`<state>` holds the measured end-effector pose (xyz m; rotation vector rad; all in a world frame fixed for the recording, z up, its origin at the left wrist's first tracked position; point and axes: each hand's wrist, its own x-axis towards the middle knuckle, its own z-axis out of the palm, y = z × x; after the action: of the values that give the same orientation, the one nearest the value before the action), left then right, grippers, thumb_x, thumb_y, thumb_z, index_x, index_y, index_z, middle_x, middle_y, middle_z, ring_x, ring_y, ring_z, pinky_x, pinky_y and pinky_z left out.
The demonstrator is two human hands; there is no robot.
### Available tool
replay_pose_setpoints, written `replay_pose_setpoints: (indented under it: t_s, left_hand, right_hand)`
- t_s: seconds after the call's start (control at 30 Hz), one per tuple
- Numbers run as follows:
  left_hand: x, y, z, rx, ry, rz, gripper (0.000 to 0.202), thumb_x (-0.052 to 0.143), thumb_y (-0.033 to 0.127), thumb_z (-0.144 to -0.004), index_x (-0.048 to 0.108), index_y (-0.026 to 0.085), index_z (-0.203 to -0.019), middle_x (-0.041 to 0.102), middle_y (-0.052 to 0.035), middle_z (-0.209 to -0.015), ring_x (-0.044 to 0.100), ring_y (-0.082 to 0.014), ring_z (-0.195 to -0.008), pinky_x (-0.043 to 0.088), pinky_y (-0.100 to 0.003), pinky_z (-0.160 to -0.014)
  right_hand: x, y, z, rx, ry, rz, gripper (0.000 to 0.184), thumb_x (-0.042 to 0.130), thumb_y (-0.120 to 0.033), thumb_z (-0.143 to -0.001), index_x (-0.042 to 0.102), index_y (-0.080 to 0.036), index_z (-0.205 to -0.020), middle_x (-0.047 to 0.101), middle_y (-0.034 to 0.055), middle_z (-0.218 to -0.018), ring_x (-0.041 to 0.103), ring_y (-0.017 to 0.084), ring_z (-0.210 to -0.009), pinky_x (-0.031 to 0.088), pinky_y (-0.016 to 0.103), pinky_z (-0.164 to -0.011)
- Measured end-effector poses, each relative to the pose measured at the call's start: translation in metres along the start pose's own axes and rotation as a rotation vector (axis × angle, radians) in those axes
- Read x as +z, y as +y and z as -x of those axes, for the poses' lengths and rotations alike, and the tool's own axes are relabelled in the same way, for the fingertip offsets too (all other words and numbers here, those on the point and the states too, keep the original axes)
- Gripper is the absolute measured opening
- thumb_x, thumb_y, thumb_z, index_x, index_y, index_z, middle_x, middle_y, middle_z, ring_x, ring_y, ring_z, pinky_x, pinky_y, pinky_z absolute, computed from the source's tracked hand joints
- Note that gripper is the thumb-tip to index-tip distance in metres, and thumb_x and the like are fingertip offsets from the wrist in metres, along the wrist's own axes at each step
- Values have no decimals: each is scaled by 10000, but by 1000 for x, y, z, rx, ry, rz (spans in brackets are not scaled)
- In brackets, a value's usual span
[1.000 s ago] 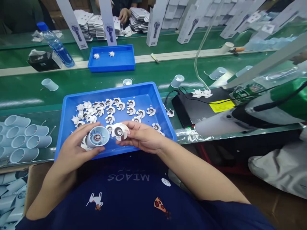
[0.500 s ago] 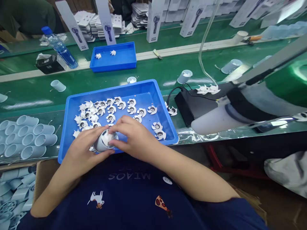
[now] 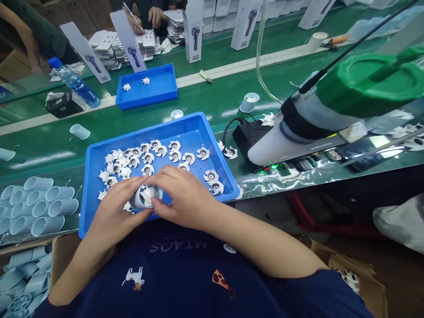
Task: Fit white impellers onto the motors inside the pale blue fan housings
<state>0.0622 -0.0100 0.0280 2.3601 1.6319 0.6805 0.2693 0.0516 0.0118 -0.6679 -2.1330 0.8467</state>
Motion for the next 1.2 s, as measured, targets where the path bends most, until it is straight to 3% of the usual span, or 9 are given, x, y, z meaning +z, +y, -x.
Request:
replay_pose_setpoints:
  t_s: [0.2,0.37,0.57,0.67,0.77,0.87,0.97,1.1,1.2]
  left_hand:
    - [1,2,1,4,26,-40,583,690,311,-899,479,286,-1441,675,-106,-1342,650,-301,-1192,496,-503,-1007]
    - [-2,3,2,10,30,-56,565,706,351,-898,502,275,-1419,686,-97,-1315,659,-284,-1171,509,-465,-996]
    - [3,7,1,72,47,-82,524,701,285,-895,521,251,-1385,698,-102,-1297,658,-289,-1169,487,-475,-1014]
    - [3,11,2,103,59,-78,514,697,299,-906,513,239,-1382,703,-111,-1280,659,-288,-1167,494,-456,-993]
    - [-8,8,-5,174,-23,-32,565,711,417,-903,503,241,-1398,685,-119,-1294,647,-289,-1173,490,-462,-1004]
    - [-24,-10,-36,196,-89,-95,608,773,506,-827,582,250,-1343,641,-123,-1295,626,-314,-1159,496,-494,-994]
    - [-27,-42,-93,-8,-91,-158,580,798,425,-806,611,202,-1307,630,-106,-1205,622,-295,-1134,513,-452,-979]
    - [-5,-90,-174,-330,-82,-140,517,672,244,-877,536,130,-1362,537,-139,-1404,546,-290,-1299,439,-407,-1096]
    - [11,-120,-213,-408,-114,-93,337,687,277,-905,635,152,-1214,645,-129,-1267,641,-254,-1142,521,-437,-998]
  right_hand:
    - [7,6,1,8,24,-70,182,600,-217,-888,620,-159,-1059,624,42,-899,585,169,-831,472,312,-739]
    - [-1,3,0,54,74,-169,181,608,-181,-838,645,-159,-1014,538,-14,-772,529,120,-690,422,242,-610]
    - [1,-1,-1,-12,-51,138,104,672,-206,-904,705,-158,-990,642,40,-870,593,186,-834,438,324,-742]
    - [4,3,-1,8,-41,57,92,729,-218,-885,733,-170,-963,603,24,-825,587,161,-789,449,288,-702]
    - [-6,8,6,-45,18,-55,143,709,-290,-928,733,-178,-1013,588,21,-819,582,142,-767,483,276,-706]
    - [-23,13,21,-82,155,-90,150,670,-285,-956,706,-201,-1076,618,32,-859,594,151,-799,514,286,-723]
    - [-31,15,34,-17,305,-68,130,636,-165,-939,690,-228,-1040,610,20,-833,586,144,-755,504,268,-657]
    - [-29,11,37,-81,420,-69,202,592,-76,-890,673,-222,-1003,584,8,-796,585,135,-747,521,256,-676]
    - [-37,8,44,-139,405,-20,209,589,-70,-863,674,-208,-995,615,22,-828,616,138,-765,540,254,-689]
